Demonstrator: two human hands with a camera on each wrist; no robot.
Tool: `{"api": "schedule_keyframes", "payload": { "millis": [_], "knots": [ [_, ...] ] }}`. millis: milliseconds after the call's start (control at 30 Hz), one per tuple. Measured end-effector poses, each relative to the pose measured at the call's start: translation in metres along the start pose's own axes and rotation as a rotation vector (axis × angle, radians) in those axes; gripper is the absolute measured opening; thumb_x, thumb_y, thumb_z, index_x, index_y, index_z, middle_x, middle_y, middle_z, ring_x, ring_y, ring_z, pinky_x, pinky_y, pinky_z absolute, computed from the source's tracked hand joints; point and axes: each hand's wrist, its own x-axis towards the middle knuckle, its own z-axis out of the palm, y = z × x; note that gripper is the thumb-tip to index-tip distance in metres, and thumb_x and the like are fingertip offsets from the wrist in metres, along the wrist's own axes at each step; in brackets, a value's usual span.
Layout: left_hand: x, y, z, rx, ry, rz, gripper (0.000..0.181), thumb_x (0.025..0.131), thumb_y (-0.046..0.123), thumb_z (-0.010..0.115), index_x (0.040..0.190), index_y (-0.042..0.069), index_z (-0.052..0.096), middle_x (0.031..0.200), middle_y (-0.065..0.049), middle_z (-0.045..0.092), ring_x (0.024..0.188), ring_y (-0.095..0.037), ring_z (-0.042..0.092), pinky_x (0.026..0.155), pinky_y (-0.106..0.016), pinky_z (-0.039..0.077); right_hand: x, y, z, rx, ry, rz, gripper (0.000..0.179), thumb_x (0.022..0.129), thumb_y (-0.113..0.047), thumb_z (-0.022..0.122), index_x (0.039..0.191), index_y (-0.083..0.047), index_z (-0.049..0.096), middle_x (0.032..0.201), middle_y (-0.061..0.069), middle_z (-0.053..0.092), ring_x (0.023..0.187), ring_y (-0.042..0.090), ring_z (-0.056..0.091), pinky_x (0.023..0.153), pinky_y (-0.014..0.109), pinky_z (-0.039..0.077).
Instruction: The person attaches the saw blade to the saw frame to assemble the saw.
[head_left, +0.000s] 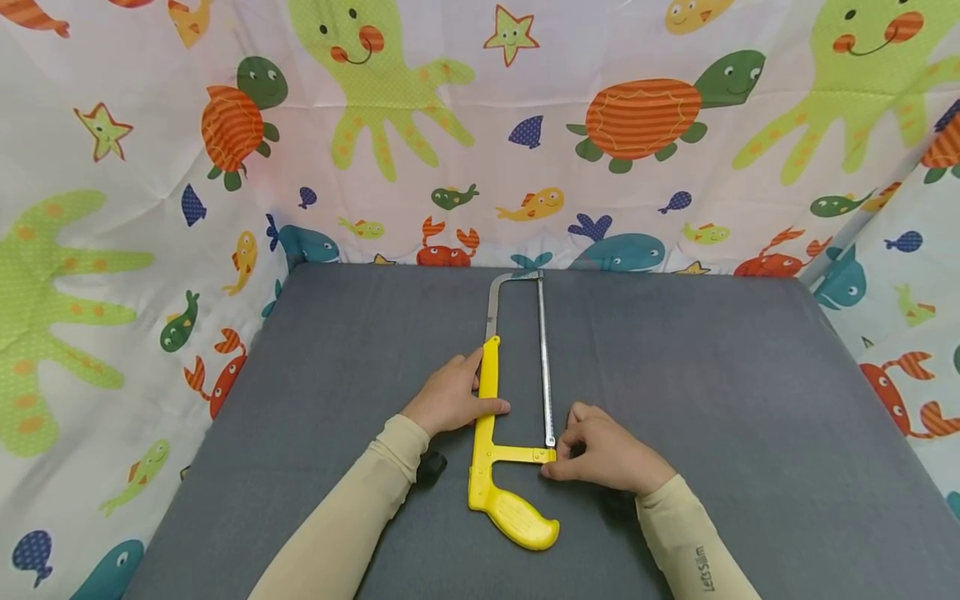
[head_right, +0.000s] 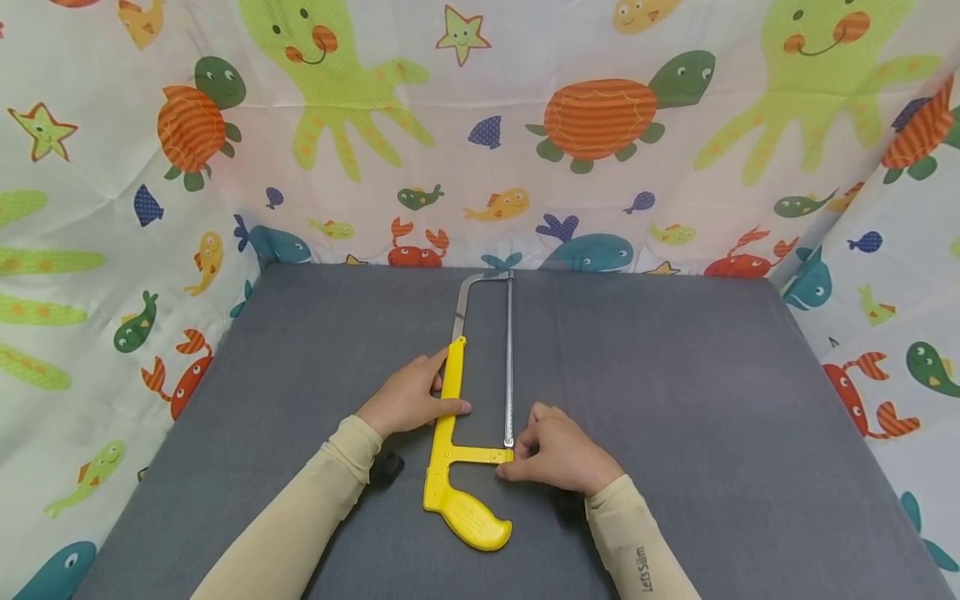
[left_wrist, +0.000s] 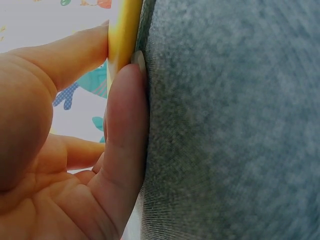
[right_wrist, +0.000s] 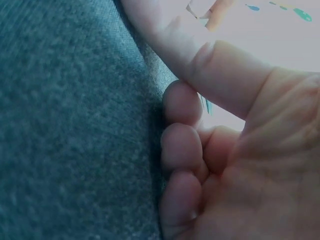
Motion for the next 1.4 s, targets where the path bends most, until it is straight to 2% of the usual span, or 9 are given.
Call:
{"api": "schedule_keyframes", "payload": {
  "millis": [700, 1400],
  "knots": [
    [-0.0003, -0.0003, -0.0013, 0.008, 0.007, 0.019, 0.106, 0.089, 0.057, 0.085, 0.169, 0.009, 0.035, 0.104, -0.006, 0.056, 0.085, -0.020, 0.056, 0.068, -0.030, 0.044, -0.0017, 0.0041, -0.0023, 0.011, -0.011, -0.085, 0.018, 0.087, -0.035, 0.088, 0.074, -0.035, 0.075, 0.087, 0.001, 0.044, 0.083, 0.014, 0.040, 0.070, 0.028, 0.036],
    [0.0008, -0.0014, 0.0001, -0.010, 0.000, 0.003, 0.108, 0.090, 0.057, 0.085, 0.171, 0.010, 0.031, 0.106, -0.006, 0.056, 0.088, -0.020, 0.056, 0.070, -0.030, 0.045, -0.0025, 0.0067, -0.0046, 0.018, -0.029, -0.095, 0.016, 0.087, -0.034, 0.089, 0.078, -0.033, 0.075, 0.090, 0.000, 0.047, 0.085, 0.016, 0.043, 0.073, 0.027, 0.036]
  ]
}}
